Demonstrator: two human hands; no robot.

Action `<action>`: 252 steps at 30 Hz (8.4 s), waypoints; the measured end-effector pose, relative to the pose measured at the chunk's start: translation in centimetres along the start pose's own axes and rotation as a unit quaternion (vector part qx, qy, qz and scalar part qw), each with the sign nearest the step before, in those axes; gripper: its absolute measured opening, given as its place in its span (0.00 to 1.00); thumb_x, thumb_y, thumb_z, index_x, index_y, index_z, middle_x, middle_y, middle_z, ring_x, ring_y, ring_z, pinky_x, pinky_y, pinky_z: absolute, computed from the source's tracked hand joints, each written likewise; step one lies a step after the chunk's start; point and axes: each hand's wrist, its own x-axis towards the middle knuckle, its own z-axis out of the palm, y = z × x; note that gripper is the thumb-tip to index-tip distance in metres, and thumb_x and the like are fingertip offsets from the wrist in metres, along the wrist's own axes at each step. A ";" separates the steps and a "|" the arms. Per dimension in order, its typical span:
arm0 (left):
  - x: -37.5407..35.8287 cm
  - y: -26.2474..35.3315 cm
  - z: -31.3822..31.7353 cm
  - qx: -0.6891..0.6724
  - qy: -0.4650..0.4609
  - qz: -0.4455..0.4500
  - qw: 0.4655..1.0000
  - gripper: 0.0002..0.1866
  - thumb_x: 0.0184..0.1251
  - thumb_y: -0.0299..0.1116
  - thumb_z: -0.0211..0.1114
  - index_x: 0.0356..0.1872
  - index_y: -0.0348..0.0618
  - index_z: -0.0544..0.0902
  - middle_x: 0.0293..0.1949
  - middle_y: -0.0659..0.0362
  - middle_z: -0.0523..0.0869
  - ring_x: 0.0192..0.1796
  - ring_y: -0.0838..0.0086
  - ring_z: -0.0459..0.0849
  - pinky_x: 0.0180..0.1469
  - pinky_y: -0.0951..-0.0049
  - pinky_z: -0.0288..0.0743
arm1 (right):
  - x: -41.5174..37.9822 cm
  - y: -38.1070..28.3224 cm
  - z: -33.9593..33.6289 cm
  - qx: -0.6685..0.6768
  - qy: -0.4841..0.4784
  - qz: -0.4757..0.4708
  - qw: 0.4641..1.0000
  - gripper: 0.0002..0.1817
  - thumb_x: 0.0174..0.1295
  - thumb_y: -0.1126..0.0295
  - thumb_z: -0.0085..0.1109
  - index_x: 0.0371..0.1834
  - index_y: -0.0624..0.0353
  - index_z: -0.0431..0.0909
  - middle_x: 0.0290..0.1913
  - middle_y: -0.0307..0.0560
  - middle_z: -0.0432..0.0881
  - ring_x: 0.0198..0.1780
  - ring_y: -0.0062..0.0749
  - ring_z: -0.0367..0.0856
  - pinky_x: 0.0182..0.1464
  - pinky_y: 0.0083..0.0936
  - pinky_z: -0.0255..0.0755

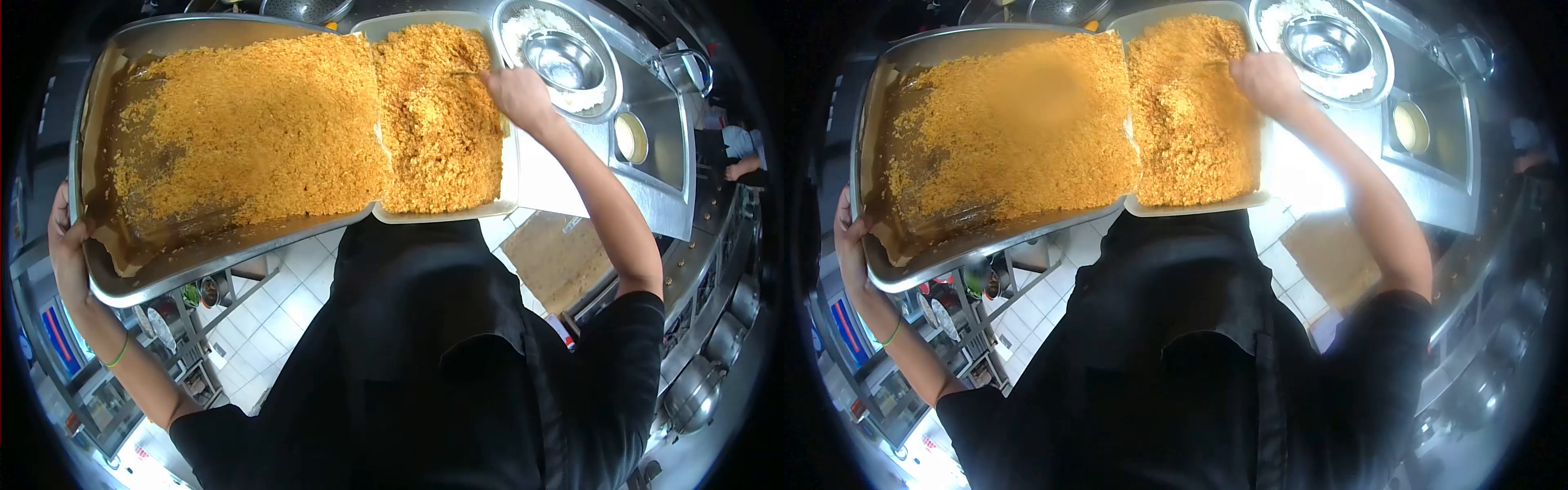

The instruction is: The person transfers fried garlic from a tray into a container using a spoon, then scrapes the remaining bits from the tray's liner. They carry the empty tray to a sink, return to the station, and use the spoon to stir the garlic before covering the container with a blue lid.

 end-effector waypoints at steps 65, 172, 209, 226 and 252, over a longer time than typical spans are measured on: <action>-0.6 1.0 1.8 0.003 0.056 -0.007 0.998 0.22 0.40 0.21 0.46 0.42 0.34 0.75 0.39 0.60 0.77 0.41 0.79 0.74 0.49 0.83 0.66 | 2.4 -1.4 0.1 0.024 -0.042 -0.071 0.996 0.16 0.65 0.76 0.43 0.54 0.55 0.73 0.18 0.43 0.69 0.14 0.25 0.68 0.13 0.28 0.64; -0.3 1.7 1.4 0.070 0.018 0.039 0.997 0.17 0.39 0.23 0.46 0.36 0.37 0.74 0.39 0.62 0.77 0.38 0.81 0.72 0.46 0.86 0.64 | 5.6 -4.2 -4.5 0.159 0.237 -0.037 0.958 0.26 0.43 0.85 0.49 0.50 0.58 0.77 0.34 0.51 0.79 0.25 0.41 0.80 0.28 0.31 0.75; -0.5 3.3 3.4 0.042 0.035 0.103 0.993 0.11 0.33 0.15 0.47 0.24 0.37 0.70 0.60 0.51 0.72 0.49 0.80 0.74 0.50 0.83 0.64 | 15.3 -9.7 -17.5 0.161 0.450 -0.231 0.848 0.18 0.52 0.77 0.51 0.48 0.58 0.77 0.31 0.47 0.77 0.31 0.36 0.79 0.30 0.29 0.76; -0.6 3.2 3.7 0.039 0.046 0.132 0.989 0.09 0.35 0.14 0.48 0.22 0.38 0.68 0.62 0.48 0.70 0.50 0.81 0.74 0.48 0.83 0.65 | 14.7 -14.0 -17.8 0.419 0.496 -0.213 0.730 0.23 0.49 0.85 0.49 0.50 0.56 0.76 0.30 0.49 0.78 0.28 0.42 0.78 0.30 0.31 0.73; 0.2 3.2 2.3 0.091 0.033 0.088 0.991 0.09 0.39 0.18 0.48 0.26 0.35 0.72 0.56 0.56 0.75 0.46 0.79 0.74 0.49 0.83 0.64 | 15.0 -9.8 -8.8 0.042 0.209 -0.296 0.931 0.21 0.56 0.77 0.48 0.54 0.50 0.78 0.37 0.45 0.81 0.35 0.37 0.81 0.34 0.30 0.79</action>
